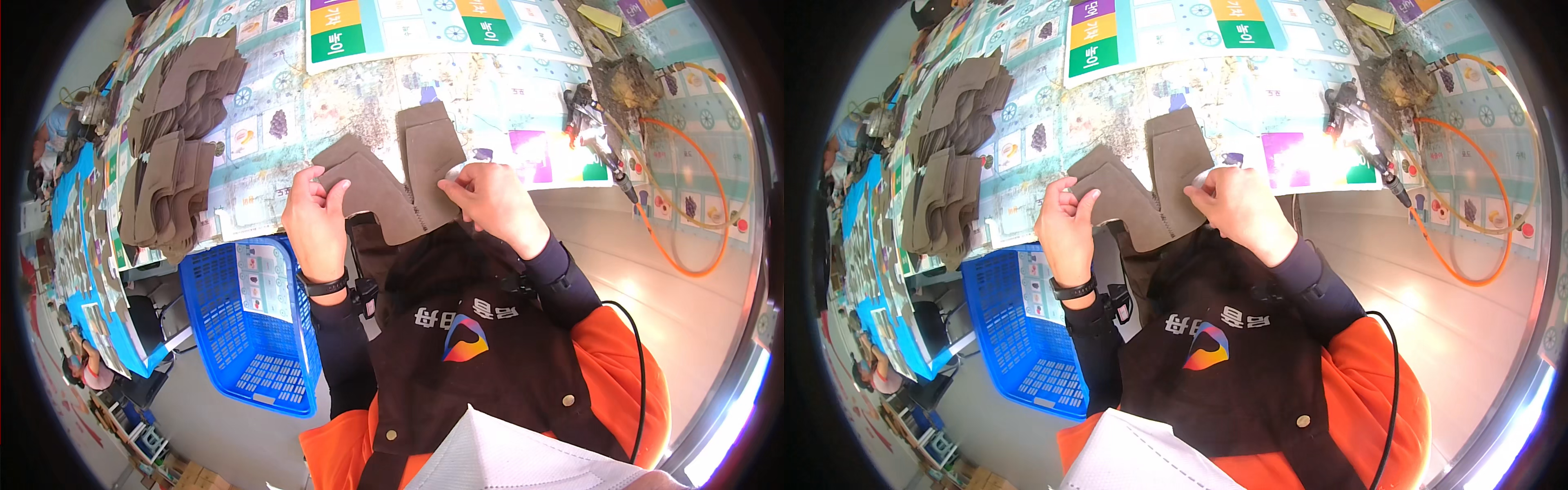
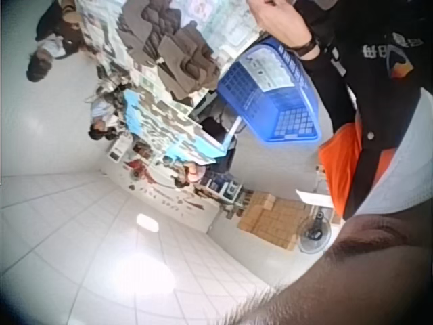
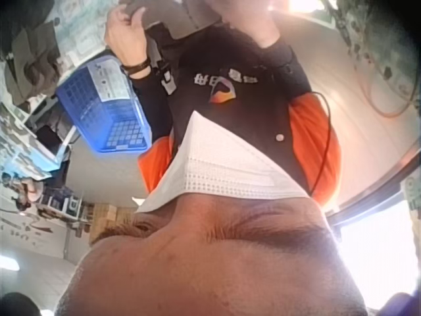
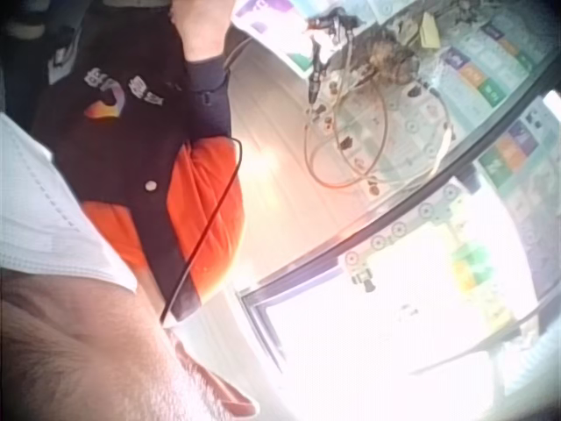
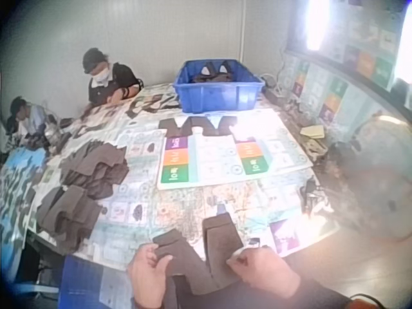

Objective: Applying adhesive to fabric shoe components and pressing them together on a work table.

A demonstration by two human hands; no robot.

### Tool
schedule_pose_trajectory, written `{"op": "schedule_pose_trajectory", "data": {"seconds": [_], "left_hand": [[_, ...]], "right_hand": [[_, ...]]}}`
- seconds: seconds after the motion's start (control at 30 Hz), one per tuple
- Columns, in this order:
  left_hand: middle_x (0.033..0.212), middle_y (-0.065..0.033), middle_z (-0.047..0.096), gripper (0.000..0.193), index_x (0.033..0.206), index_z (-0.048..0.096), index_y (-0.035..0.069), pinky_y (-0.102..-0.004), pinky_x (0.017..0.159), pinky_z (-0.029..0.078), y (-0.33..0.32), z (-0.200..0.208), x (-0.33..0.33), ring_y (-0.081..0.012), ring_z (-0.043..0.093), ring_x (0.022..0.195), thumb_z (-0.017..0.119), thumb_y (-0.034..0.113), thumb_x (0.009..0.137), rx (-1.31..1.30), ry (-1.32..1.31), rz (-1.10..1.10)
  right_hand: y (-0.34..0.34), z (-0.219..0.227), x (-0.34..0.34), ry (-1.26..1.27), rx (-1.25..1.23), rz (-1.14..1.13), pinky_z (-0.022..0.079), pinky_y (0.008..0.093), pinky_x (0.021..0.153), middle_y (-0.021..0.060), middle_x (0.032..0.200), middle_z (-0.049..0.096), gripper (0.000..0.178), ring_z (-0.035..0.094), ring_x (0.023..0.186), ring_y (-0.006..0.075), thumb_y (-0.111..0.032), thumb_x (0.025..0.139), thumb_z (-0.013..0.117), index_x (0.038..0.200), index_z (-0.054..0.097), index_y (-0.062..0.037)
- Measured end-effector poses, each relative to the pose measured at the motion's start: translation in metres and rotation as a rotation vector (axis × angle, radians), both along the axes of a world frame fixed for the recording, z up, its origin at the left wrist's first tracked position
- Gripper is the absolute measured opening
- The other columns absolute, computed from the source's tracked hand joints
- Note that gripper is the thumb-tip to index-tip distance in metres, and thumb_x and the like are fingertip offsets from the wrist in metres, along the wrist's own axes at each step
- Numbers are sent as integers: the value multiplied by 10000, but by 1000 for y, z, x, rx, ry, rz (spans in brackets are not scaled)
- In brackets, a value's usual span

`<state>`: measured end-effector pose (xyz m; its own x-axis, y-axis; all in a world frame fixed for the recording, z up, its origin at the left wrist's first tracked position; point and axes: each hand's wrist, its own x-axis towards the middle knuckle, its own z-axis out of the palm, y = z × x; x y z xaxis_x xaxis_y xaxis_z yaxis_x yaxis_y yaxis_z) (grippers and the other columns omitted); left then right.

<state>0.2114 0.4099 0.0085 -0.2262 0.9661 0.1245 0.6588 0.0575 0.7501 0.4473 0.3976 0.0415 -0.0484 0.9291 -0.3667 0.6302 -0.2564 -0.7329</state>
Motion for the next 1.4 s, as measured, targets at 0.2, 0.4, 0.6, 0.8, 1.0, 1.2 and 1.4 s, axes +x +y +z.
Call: {"op": "schedule_pose_trajectory", "data": {"seconds": [0.2, 0.4, 0.6, 0.8, 1.0, 1.2, 1.4], "left_hand": [[690, -52, 582, 329, 1049, 634, 10, -277, 597, 477, 0, 4, -1, -136, 554, 601, 791, 104, 776, -47, -14, 14], [688, -97, 583, 314, 1017, 619, -1, -322, 574, 473, 1, 3, 1, -193, 567, 579, 787, 79, 764, -23, -33, 14], [704, -96, 576, 314, 1010, 621, -5, -328, 576, 472, 0, 0, -1, -201, 560, 582, 788, 72, 755, -16, -16, 8], [711, -54, 590, 317, 1028, 637, 9, -276, 583, 483, -2, -4, -2, -130, 564, 598, 796, 92, 766, 3, 33, 4], [724, -65, 598, 301, 1021, 634, 7, -281, 584, 485, 4, -9, -1, -143, 568, 601, 786, 79, 771, 21, 18, -6], [786, -116, 587, 363, 1057, 606, 19, -372, 633, 474, -12, 9, -16, -268, 573, 671, 786, 84, 749, 160, 138, 81], [767, -38, 594, 281, 1040, 623, 30, -269, 570, 457, -33, 68, -122, -111, 537, 619, 761, 84, 802, 480, -20, 464]], "right_hand": [[1, -2, -1, -46, 62, 44, 499, 285, 494, 100, 495, 605, 317, 606, 409, 169, -244, 899, 643, 741, 679, 29], [-1, -1, 2, -38, 40, 70, 497, 292, 490, 105, 501, 607, 330, 604, 409, 177, -257, 888, 658, 734, 672, 36], [-2, 0, 2, -35, 27, 73, 499, 298, 486, 112, 516, 615, 339, 608, 414, 179, -261, 887, 663, 738, 667, 44], [-3, 1, 2, -47, 15, 61, 508, 307, 503, 115, 510, 611, 340, 615, 424, 193, -258, 883, 668, 730, 666, 45], [0, 9, 4, -112, 69, 51, 508, 325, 530, 137, 505, 603, 342, 623, 446, 221, -259, 879, 670, 712, 673, 39], [3, -3, -6, -123, 147, 107, 473, 418, 537, 194, 556, 577, 402, 622, 541, 336, -316, 873, 672, 700, 635, 45], [-3, 13, 26, 85, 39, -125, 348, 237, 397, 45, 557, 556, 219, 483, 418, 78, -153, 938, 617, 845, 594, 43]]}}
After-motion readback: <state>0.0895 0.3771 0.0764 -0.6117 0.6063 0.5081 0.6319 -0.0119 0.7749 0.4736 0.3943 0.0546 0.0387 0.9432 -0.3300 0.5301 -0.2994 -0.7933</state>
